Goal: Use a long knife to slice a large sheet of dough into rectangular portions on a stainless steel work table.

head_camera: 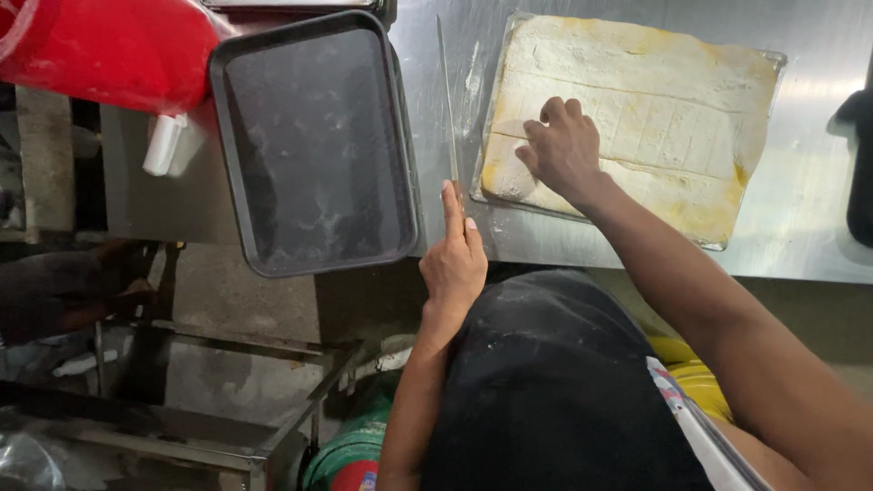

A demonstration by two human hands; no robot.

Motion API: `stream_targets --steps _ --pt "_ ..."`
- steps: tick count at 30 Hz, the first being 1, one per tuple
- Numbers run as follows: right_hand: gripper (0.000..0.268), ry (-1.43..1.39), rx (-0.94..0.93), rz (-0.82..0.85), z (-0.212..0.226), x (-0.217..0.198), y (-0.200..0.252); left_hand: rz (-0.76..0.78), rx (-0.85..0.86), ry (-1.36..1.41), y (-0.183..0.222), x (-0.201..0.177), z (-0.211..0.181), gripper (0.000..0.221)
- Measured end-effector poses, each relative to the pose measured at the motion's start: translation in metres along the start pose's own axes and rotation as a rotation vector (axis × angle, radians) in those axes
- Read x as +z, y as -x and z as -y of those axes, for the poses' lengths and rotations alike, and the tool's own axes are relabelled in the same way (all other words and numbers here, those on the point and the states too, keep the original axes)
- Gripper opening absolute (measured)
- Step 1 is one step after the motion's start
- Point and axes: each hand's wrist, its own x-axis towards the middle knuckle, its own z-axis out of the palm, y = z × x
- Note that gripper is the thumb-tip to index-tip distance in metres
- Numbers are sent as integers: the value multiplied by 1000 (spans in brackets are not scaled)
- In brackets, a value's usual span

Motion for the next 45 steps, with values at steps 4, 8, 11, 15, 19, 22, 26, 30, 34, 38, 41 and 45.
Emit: stream_targets --steps 4,8,11,15,19,22,26,30,34,38,41,45 --pt "29 -1 4 -5 1 -1 0 -5 -6 -34 0 -3 -4 70" --pt "30 2 12 -6 2 -3 -1 8 -14 -35 -1 -4 -5 69" --pt "29 -1 10 -14 2 -3 0 0 -4 -33 -1 -2 -4 69" --pt "28 0 1 -26 2 -4 1 -9 -1 -44 -3 -1 -4 69" --pt "28 2 -3 -17 2 -4 0 -53 50 -19 -3 4 1 69" --pt "28 9 2 -10 2 -4 -1 -58 52 -12 -4 2 1 70" --pt "31 5 19 7 1 1 -1 1 0 -26 -5 1 1 70" --pt "31 12 32 23 3 -1 -1 5 7 -18 -5 0 1 68" --pt "31 9 30 20 4 -3 -2 -8 18 -31 -6 0 1 69" --pt "29 16 21 -9 4 -3 -2 3 16 -33 -7 -1 0 70" --pt "29 12 25 -9 3 -2 -1 4 10 -42 -7 0 0 70" --pt "28 7 20 -13 2 -2 0 -8 16 -55 -8 2 2 70"
